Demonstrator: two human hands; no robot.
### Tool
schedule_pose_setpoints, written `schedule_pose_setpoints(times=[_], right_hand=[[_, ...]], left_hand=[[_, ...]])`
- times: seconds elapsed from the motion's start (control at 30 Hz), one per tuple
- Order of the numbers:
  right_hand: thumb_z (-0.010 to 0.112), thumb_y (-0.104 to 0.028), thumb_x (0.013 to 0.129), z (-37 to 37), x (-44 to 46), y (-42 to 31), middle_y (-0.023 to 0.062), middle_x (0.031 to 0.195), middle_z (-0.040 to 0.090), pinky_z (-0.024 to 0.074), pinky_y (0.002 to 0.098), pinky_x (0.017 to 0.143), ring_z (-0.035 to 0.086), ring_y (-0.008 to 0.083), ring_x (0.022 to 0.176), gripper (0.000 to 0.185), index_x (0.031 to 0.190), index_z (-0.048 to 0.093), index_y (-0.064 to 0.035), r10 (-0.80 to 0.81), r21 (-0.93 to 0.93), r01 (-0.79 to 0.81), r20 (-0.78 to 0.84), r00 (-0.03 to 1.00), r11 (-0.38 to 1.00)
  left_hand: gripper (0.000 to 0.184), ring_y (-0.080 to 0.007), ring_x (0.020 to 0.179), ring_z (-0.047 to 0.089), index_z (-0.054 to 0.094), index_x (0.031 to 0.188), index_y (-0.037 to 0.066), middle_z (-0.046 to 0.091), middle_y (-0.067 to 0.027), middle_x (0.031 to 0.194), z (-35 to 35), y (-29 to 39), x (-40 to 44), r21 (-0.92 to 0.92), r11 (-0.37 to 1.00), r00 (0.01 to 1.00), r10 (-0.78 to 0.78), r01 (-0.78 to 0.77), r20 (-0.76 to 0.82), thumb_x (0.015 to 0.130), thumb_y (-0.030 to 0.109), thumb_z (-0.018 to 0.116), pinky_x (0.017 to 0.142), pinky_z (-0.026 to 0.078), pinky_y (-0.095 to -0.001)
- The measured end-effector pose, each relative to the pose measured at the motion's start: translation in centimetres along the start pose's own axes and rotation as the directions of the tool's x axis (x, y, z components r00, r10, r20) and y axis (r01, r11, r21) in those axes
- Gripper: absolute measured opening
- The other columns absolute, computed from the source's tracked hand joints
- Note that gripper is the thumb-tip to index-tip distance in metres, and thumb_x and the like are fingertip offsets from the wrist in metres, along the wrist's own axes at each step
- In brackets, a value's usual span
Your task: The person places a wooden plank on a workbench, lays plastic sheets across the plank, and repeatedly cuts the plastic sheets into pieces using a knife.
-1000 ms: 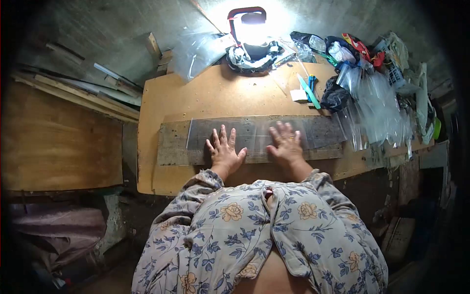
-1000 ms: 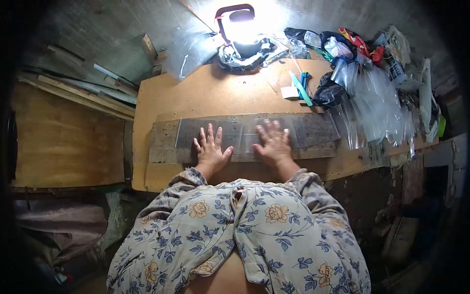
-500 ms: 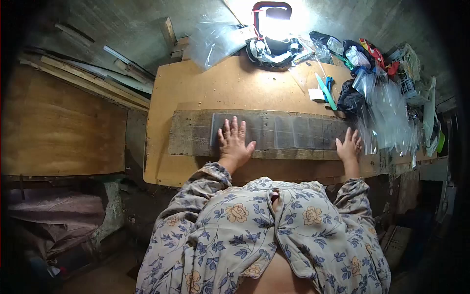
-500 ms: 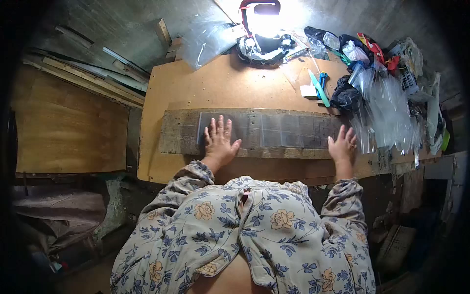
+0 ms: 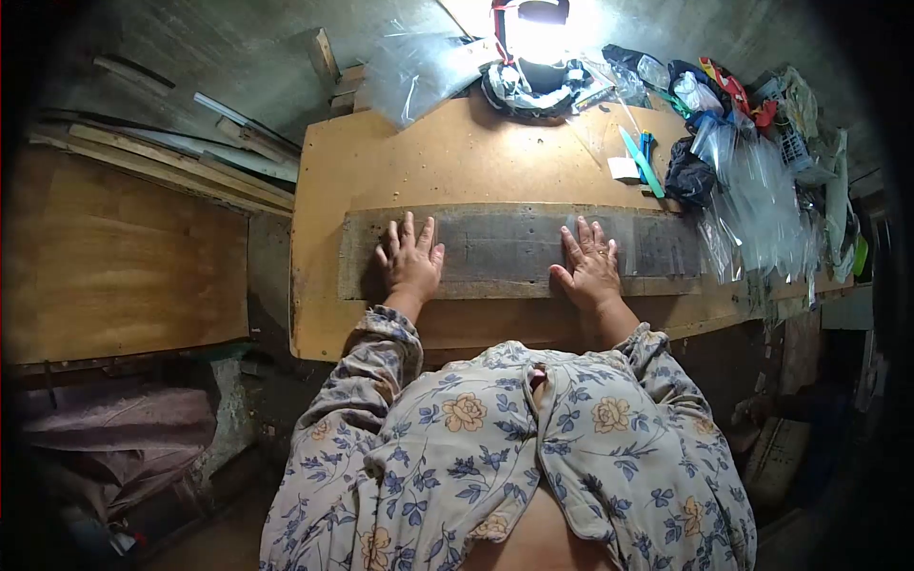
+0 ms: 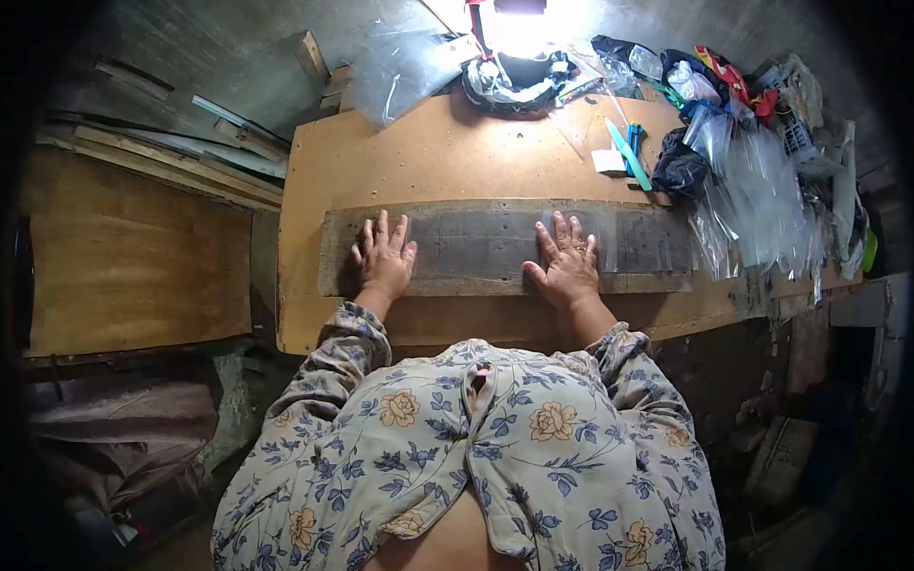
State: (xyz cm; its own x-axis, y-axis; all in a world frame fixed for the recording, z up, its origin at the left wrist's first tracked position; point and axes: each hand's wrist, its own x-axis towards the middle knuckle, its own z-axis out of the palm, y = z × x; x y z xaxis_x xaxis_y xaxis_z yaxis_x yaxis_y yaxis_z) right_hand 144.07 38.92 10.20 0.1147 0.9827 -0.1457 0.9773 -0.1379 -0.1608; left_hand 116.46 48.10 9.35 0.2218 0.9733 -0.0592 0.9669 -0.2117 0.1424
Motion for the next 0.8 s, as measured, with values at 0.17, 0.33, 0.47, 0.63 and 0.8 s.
schedule_pose_setpoints(times=[0.17, 0.33, 0.47, 0.63, 0.8], right_hand=[[0.043, -0.053, 0.078, 0.7, -0.2, 0.6, 0.0056, 0.141, 0.016, 0.0072, 0.0500, 0.102, 0.010, 0.0273, 0.130, 0.065, 0.132, 0.027, -0.0207, 0.015, 0.004, -0.014, -0.063, 0.998, 1.000], [0.046, -0.052, 0.076, 0.4, -0.4, 0.8, 0.0052, 0.140, 0.016, 0.0081, 0.0509, 0.102, 0.010, 0.0270, 0.129, 0.066, 0.131, 0.029, -0.0212, 0.033, -0.002, -0.033, -0.053, 0.998, 0.999], [0.047, -0.052, 0.076, -0.1, -0.4, 0.5, 0.0051, 0.140, 0.016, 0.0081, 0.0521, 0.101, 0.010, 0.0269, 0.129, 0.065, 0.131, 0.030, -0.0214, 0.042, -0.001, -0.042, -0.042, 0.998, 0.999], [0.047, -0.052, 0.076, -0.6, -0.7, 0.9, 0.0040, 0.141, 0.015, 0.0076, 0.0526, 0.101, 0.010, 0.0269, 0.130, 0.064, 0.131, 0.030, -0.0239, 0.067, -0.011, -0.068, -0.021, 0.998, 0.998], [0.045, -0.053, 0.076, -0.3, -0.9, 2.6, 0.0025, 0.141, 0.014, 0.0065, 0.0527, 0.101, 0.009, 0.0273, 0.130, 0.063, 0.131, 0.029, -0.0262, 0.087, -0.010, -0.087, -0.016, 0.996, 0.996]], left_hand=[[0.048, -0.0319, 0.127, 0.014, 0.034, 0.128, 0.028, 0.016, -0.0072, 0.140, -0.3, -1.4, 0.4, 0.013, 0.999, 0.998, 0.045, -0.045, -0.040, 0.083, 0.037, 0.045, 0.097, 0.011, -0.0559], [0.049, -0.0320, 0.127, 0.014, 0.039, 0.126, 0.022, 0.018, -0.0105, 0.138, -0.3, -1.7, 0.4, 0.058, 0.988, 0.989, 0.144, -0.142, -0.037, 0.080, 0.038, 0.048, 0.097, 0.010, -0.0554], [0.043, -0.0321, 0.120, 0.026, 0.050, 0.109, 0.011, 0.030, -0.0118, 0.130, -0.4, 0.6, 0.6, -0.079, 0.990, 0.971, 0.094, -0.114, -0.218, 0.074, 0.033, 0.058, 0.096, 0.020, -0.0508], [0.015, -0.0304, 0.086, 0.049, 0.050, 0.076, 0.009, 0.050, -0.0103, 0.090, 1.2, 1.2, 1.8, -0.328, 0.939, 0.965, 0.014, -0.102, -0.261, 0.071, 0.017, 0.062, 0.074, 0.041, -0.0410], [0.012, -0.0201, 0.065, 0.055, 0.039, 0.086, 0.008, 0.052, -0.0079, 0.071, -3.2, 0.7, 2.1, -0.918, 0.028, 0.918, -0.002, 0.396, 0.396, 0.082, 0.006, 0.050, 0.053, 0.047, -0.0311]])
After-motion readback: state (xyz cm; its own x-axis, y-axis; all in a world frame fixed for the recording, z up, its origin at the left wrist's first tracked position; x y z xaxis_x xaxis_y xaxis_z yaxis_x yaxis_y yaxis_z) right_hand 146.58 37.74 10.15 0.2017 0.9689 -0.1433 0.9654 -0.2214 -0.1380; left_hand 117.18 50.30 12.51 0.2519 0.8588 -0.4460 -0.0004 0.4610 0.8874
